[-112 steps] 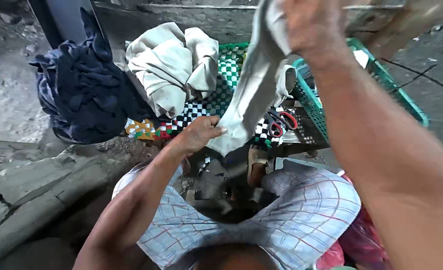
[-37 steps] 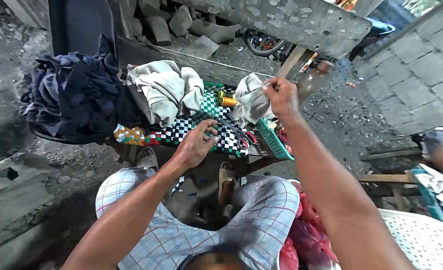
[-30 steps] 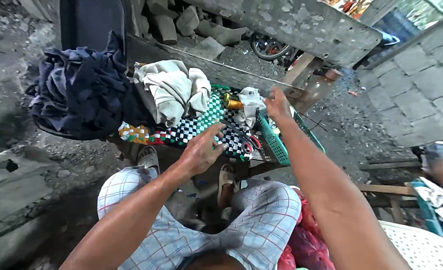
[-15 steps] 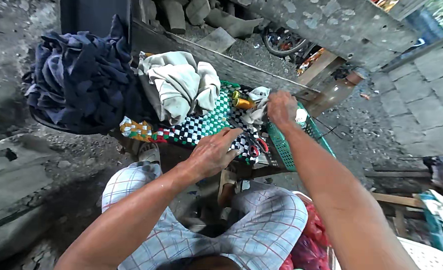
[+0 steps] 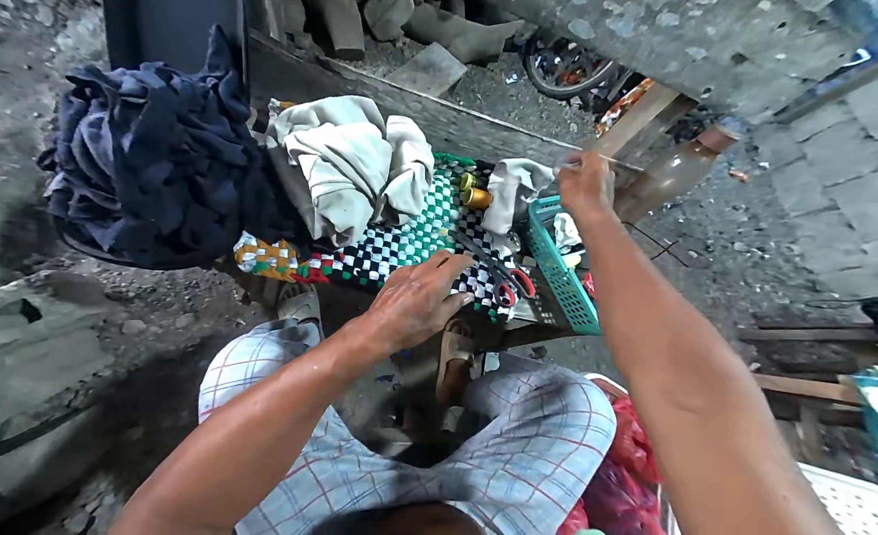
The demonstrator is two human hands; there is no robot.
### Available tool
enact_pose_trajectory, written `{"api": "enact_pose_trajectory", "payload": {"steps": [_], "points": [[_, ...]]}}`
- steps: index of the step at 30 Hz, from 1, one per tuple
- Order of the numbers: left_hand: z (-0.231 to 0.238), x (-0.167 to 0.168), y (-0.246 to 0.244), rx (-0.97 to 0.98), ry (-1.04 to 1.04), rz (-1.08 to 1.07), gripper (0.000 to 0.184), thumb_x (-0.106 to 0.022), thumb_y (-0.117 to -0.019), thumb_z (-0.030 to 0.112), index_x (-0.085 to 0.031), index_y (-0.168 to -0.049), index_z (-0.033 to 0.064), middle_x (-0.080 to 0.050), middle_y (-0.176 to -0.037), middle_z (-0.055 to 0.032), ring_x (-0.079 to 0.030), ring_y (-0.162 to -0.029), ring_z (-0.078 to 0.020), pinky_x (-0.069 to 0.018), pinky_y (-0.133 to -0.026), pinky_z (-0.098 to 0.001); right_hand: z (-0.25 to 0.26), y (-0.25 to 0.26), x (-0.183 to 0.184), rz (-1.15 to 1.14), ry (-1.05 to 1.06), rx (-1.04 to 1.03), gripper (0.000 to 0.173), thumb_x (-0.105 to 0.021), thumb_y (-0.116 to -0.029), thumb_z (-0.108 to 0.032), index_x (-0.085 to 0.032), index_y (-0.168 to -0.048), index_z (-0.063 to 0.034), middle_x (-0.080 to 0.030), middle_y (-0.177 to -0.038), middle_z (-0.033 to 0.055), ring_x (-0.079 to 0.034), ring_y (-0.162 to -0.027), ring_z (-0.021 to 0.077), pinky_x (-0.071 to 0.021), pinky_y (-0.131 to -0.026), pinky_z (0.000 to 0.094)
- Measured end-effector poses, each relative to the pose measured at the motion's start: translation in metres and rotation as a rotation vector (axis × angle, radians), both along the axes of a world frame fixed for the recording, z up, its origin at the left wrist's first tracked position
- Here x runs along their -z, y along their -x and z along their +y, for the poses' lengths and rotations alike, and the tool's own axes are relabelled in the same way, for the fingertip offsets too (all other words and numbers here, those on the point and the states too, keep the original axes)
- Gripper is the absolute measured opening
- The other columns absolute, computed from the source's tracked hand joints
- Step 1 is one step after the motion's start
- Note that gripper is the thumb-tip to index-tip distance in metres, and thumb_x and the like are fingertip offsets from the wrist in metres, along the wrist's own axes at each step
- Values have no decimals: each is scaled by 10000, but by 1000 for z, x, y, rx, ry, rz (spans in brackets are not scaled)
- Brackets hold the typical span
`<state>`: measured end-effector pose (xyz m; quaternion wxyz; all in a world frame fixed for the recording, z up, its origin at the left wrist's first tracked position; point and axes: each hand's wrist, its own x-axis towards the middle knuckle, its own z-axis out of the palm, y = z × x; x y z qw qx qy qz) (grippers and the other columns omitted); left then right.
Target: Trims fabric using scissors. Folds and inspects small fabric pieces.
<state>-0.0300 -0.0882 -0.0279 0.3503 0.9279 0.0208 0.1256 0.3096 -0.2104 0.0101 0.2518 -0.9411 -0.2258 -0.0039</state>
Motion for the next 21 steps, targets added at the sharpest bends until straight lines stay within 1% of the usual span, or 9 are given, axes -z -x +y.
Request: {"api": "enact_pose_trajectory", "payload": {"steps": [2,4,5,7,8,12,16,19,21], "points": [[0,2,1,13,-22,28,390,-649,-998,335,-614,-1343,157,-649,-1204,-44,-674,-849,-172,-582,-737,-407,-8,17,10,-46,-82,-35,366,-554,-1028,-223,-612,-1332,-27,-673,-1205,230,-640,-1135,408,-480,-987,633],[0,4,0,32,-41,53,383,-647,-1000,339,-625,-1334,153,-655,-1207,-48,-681,-877,-182,-583,-755,-419,-18,38,19,-88,-146,-106,354,-507,-1052,-231,-624,-1313,-22,-680,-1188,212,-667,-1092,358,-513,-977,573],[0,5,0,40,-52,62,387,-645,-1001,341,-627,-1338,151,-659,-1213,-53,-687,-903,-189,-585,-767,-424,-23,51,23,-101,-168,-171,363,-488,-1063,-241,-622,-1308,-11,-681,-1169,218,-681,-1045,352,-535,-944,562],[0,8,0,52,-76,101,385,-636,-1006,346,-628,-1337,149,-662,-1226,-59,-690,-937,-199,-584,-785,-433,-32,81,37,-131,-217,-303,348,-468,-1080,-258,-629,-1289,-30,-699,-1076,182,-699,-888,300,-583,-810,513],[0,9,-1,57,-85,124,378,-635,-1007,342,-632,-1329,144,-666,-1227,-65,-692,-940,-206,-582,-788,-440,-37,97,44,-143,-223,-370,335,-456,-1093,-262,-618,-1293,-48,-693,-1043,160,-686,-826,274,-588,-751,487],[1,17,-4,64,-130,225,364,-619,-1018,334,-633,-1324,139,-665,-1218,-76,-692,-942,-221,-581,-791,-450,-38,133,63,-193,-296,-508,276,-517,-1064,-186,-678,-1236,-42,-721,-1010,143,-699,-839,267,-588,-765,487],[2,33,-10,42,-135,287,362,-567,-1040,325,-628,-1337,127,-673,-1242,-88,-698,-990,-231,-573,-861,-468,-48,138,89,-203,-392,-549,276,-513,-1057,-181,-692,-1218,-48,-720,-997,124,-702,-871,249,-593,-793,479],[3,44,-12,-35,-148,203,322,-564,-1042,289,-663,-1294,115,-694,-1176,-74,-695,-960,-197,-579,-847,-427,-52,137,91,-218,-472,-561,263,-525,-1050,-169,-706,-1191,-40,-721,-979,126,-704,-851,244,-593,-774,465],[6,50,-13,-96,-211,47,253,-597,-1026,241,-702,-1212,106,-707,-1127,-55,-696,-979,-168,-596,-861,-394,-55,138,84,-253,-530,-577,251,-546,-1045,-169,-706,-1182,-33,-720,-995,128,-706,-857,234,-601,-774,442]]}}
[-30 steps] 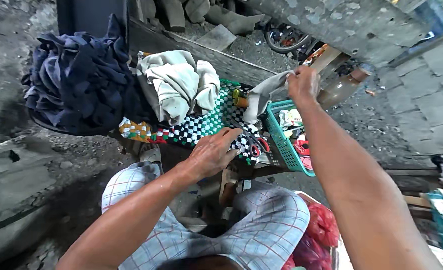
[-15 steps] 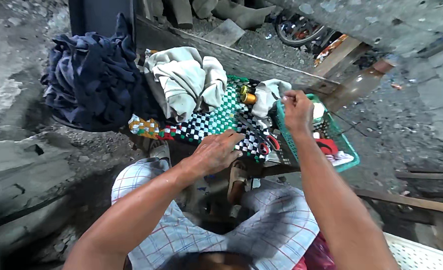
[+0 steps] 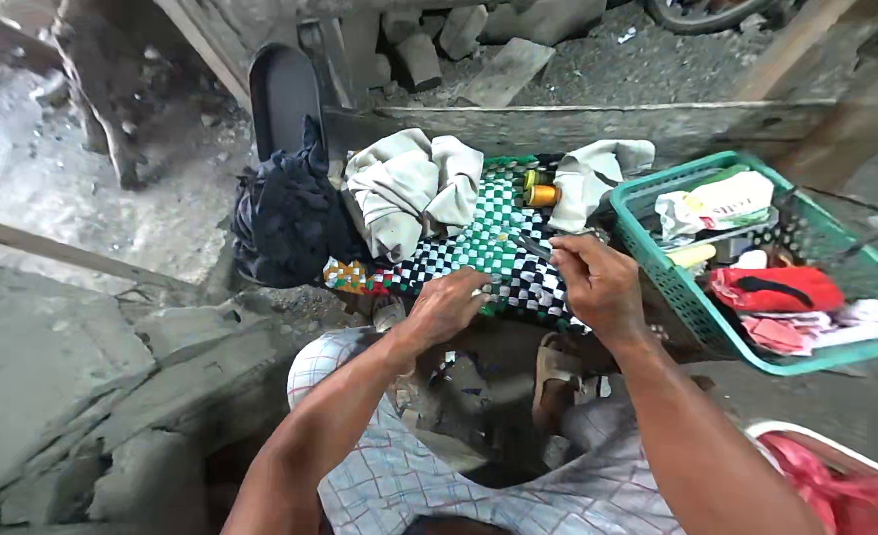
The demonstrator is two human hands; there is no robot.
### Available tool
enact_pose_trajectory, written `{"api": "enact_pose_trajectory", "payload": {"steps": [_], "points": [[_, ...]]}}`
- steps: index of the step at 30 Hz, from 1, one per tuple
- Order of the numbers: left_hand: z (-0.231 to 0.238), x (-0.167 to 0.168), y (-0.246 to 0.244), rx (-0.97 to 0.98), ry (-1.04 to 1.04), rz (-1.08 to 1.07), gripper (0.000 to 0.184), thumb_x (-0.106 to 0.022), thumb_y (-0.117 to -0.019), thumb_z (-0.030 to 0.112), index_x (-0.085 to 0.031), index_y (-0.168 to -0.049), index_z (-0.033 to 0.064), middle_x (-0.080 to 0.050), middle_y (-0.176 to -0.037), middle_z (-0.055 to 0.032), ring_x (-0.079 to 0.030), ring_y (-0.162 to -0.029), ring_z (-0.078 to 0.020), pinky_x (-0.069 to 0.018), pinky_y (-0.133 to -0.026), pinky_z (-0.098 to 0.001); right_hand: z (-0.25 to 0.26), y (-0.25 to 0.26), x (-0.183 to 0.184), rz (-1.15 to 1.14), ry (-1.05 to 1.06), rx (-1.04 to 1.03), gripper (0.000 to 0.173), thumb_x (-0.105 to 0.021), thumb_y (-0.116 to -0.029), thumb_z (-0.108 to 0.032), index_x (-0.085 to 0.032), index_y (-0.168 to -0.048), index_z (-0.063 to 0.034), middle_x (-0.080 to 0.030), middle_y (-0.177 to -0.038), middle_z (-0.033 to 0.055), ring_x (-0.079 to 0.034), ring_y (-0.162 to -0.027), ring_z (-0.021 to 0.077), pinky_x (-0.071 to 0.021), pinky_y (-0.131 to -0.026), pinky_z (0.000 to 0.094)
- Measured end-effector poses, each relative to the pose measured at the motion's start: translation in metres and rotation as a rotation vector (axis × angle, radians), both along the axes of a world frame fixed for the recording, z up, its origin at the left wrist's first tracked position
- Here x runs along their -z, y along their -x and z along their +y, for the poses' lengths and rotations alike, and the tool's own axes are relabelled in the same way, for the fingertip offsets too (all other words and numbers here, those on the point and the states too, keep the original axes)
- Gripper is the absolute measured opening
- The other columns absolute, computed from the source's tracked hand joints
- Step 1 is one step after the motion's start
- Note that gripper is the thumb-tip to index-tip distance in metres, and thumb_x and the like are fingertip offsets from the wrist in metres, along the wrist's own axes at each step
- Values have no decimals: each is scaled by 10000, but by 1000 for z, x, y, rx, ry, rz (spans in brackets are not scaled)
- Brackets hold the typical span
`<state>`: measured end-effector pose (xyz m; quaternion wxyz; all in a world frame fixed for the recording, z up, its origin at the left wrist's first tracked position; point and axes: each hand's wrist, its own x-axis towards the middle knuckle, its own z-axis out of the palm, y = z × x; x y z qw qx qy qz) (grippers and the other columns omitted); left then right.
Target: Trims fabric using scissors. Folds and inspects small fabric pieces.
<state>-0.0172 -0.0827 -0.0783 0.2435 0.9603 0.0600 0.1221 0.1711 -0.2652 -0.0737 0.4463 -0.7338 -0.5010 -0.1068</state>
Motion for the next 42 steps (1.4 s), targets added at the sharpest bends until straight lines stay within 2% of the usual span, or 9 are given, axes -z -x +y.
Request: {"api": "enact_pose_trajectory", "payload": {"steps": [4,8,11,20,25,31,34,39,42], "points": [[17,-20,-25,-92,-260,-161,278,-653,-987,210,-700,-1235,93,-672,-1261,-95,-620,-1205,-256,-514,-1027,-451,-10,-8,-15,-16,-106,33,234,-571,-1032,-150,-715,-1172,-30,-719,-1008,129,-708,-866,236,-601,-769,424],[59,-38,-65,-148,-565,43,518,-710,-937,265,-584,-1412,99,-488,-1511,-183,-457,-1396,-393,-437,-1056,-597,-23,-21,-24,39,-147,106,237,-556,-1041,-152,-709,-1175,-30,-719,-983,118,-708,-830,218,-606,-751,407],[103,-36,-84,-168,-685,167,372,-705,-906,124,-664,-1274,80,-495,-1497,-193,-466,-1375,-435,-467,-980,-658,-37,-29,-23,119,-130,160,244,-543,-1053,-162,-689,-1207,-41,-714,-991,125,-700,-802,227,-601,-725,425],[146,-160,-94,-601,-87,-252,358,-437,-1050,220,-653,-1227,-5,-680,-1163,-207,-654,-1111,-284,-507,-1001,-508,-50,-59,-30,423,-227,232,316,-472,-1078,-249,-691,-1194,-53,-712,-914,98,-666,-738,167,-571,-722,380],[148,-198,-94,-509,6,-503,374,-376,-1080,235,-659,-1204,24,-695,-1131,-105,-660,-1067,-132,-537,-980,-384,-39,-55,-25,533,-18,114,301,-513,-1066,-274,-668,-1218,-66,-724,-1013,119,-720,-890,248,-594,-840,515],[115,-212,-94,-332,81,-526,324,-377,-1093,182,-649,-1101,5,-692,-960,-51,-674,-909,-101,-573,-875,-351,-5,-17,-2,594,207,-165,314,-601,-1034,-339,-681,-1230,-107,-721,-913,114,-698,-751,283,-589,-706,560],[100,-214,-94,-278,74,-547,304,-389,-1095,167,-652,-1099,16,-692,-942,-22,-673,-883,-66,-578,-852,-315,14,3,-4,724,314,-335,490,-664,-991,-411,-606,-1354,-88,-731,-1015,111,-714,-862,255,-590,-820,523],[17,-185,-60,64,-116,-223,254,-496,-1019,86,-694,-1141,-17,-726,-1042,-100,-693,-947,-112,-587,-885,-349,39,36,-2,981,-51,-467,989,-874,-808,-266,-281,-1595,-196,-615,-1341,106,-678,-1085,226,-598,-907,452],[8,-132,-44,373,-157,48,221,-610,-1001,193,-738,-1127,63,-719,-1057,-48,-677,-1002,-148,-568,-925,-376,38,38,2,832,-100,-372,462,-763,-906,-181,-583,-1313,-57,-700,-1090,112,-698,-937,189,-605,-829,430]]}}
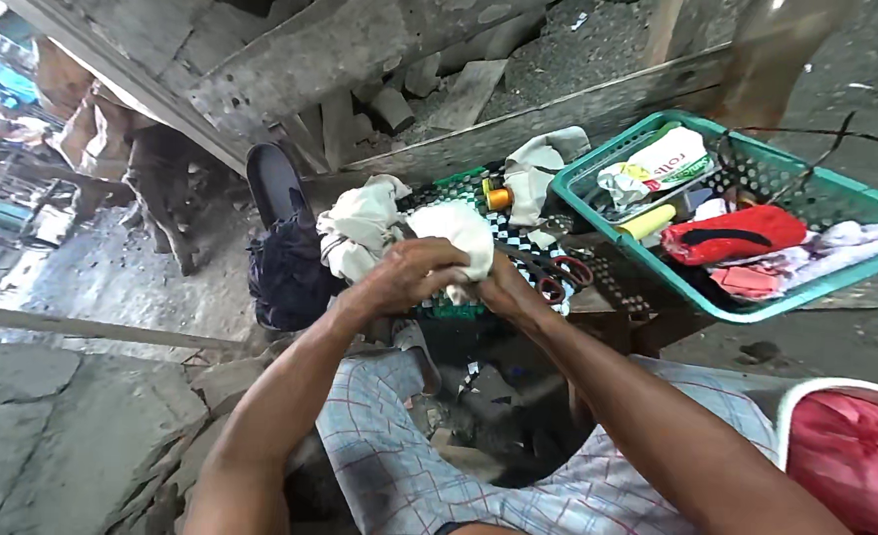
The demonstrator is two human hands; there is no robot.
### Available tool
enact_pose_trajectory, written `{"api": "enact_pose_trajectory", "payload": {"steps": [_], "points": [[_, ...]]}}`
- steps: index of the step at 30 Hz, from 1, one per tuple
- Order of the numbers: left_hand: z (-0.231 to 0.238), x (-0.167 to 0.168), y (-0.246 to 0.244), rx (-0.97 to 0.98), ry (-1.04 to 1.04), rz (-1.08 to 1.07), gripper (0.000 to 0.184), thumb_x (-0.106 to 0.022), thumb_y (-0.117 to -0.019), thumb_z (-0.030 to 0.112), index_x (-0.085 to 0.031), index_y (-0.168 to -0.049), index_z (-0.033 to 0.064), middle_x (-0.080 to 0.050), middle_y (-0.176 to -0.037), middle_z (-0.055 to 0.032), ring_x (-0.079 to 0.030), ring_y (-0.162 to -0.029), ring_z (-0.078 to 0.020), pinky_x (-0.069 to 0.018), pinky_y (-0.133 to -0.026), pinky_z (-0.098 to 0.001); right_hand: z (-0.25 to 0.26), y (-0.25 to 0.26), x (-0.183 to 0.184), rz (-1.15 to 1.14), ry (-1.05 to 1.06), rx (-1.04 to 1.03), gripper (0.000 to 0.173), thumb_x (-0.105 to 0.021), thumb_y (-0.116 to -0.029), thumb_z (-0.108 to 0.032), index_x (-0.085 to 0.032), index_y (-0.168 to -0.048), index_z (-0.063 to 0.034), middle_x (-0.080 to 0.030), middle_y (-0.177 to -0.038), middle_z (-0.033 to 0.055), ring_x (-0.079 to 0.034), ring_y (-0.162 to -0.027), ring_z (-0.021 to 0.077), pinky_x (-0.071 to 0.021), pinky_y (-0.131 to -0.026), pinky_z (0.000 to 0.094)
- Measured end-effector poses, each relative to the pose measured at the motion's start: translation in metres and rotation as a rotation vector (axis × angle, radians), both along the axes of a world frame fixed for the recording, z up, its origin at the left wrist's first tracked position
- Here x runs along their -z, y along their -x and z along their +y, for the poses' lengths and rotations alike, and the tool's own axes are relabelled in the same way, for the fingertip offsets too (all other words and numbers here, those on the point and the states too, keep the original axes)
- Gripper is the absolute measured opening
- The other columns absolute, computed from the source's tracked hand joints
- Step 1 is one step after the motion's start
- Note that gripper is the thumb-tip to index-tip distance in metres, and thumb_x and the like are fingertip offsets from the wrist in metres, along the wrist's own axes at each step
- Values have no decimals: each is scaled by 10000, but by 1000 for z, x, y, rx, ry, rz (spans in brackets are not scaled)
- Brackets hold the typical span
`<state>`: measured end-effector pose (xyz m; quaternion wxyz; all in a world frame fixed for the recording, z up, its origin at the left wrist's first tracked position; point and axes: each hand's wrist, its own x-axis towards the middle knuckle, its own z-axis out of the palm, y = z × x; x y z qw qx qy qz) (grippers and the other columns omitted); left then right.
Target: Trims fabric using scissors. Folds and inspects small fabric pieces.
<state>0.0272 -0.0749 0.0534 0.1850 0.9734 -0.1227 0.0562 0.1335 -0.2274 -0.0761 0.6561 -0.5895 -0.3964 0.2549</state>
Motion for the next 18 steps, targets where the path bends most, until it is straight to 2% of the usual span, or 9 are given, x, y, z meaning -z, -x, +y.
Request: {"api": "enact_pose_trajectory", "payload": {"steps": [2,4,7,8,10,12,13,15,18], "points": [[25,21,2,-109,40,42,288,-654,-989,246,-711,-1194,52,-696,-1197,-83,-645,-1154,-188,-524,-1041,-408,-7,-1,-2,-104,117,-37,245,-682,-976,-202,-671,-1165,-46,-713,-978,111,-699,-875,196,-596,-818,457],[65,38,2,-363,-23,-3,443,-655,-989,357,-641,-1310,52,-631,-1346,-122,-587,-1279,-232,-473,-1107,-458,-13,4,-2,-150,180,-174,226,-638,-986,-200,-684,-1143,-44,-720,-961,107,-707,-866,190,-601,-824,456],[112,68,5,-697,-260,94,823,-713,-889,555,-458,-1514,82,-445,-1547,-201,-414,-1438,-391,-336,-1145,-657,-18,10,-2,-313,218,-422,259,-616,-973,-175,-682,-1156,-5,-712,-1044,155,-691,-998,242,-549,-935,488],[120,76,7,-772,-307,131,873,-747,-861,543,-429,-1538,92,-439,-1542,-229,-409,-1429,-436,-329,-1121,-705,-20,12,-5,-364,247,-463,239,-618,-968,-176,-686,-1125,-10,-708,-1027,160,-687,-997,262,-539,-926,506],[131,80,12,-849,-374,141,698,-751,-879,387,-516,-1468,96,-563,-1376,-262,-527,-1283,-475,-401,-1023,-714,-22,12,-8,-420,298,-477,216,-628,-959,-183,-695,-1092,-25,-709,-1006,154,-685,-994,276,-532,-913,519],[140,66,16,-866,-411,103,436,-666,-934,255,-624,-1330,78,-637,-1275,-241,-598,-1194,-458,-455,-978,-683,-25,7,-12,-422,362,-419,225,-640,-953,-194,-693,-1098,-31,-707,-1021,155,-680,-1013,289,-526,-925,538],[144,51,17,-881,-416,89,381,-629,-960,241,-640,-1300,69,-649,-1263,-232,-623,-1166,-450,-491,-946,-674,-26,2,-13,-415,392,-368,230,-642,-947,-185,-695,-1114,-37,-709,-1036,154,-678,-1027,291,-524,-935,545],[152,14,20,-945,-425,37,360,-573,-996,271,-637,-1286,68,-659,-1262,-217,-646,-1137,-444,-512,-903,-680,-27,-7,-15,-393,436,-259,212,-645,-944,-151,-701,-1112,-33,-713,-1023,172,-684,-1018,320,-526,-919,579],[174,-51,24,-1046,-433,-97,422,-543,-1023,320,-586,-1353,61,-632,-1296,-246,-607,-1194,-465,-455,-962,-713,-29,-20,-15,-429,348,-84,157,-662,-951,-131,-705,-1065,-32,-714,-941,166,-700,-930,325,-546,-852,586]]}}
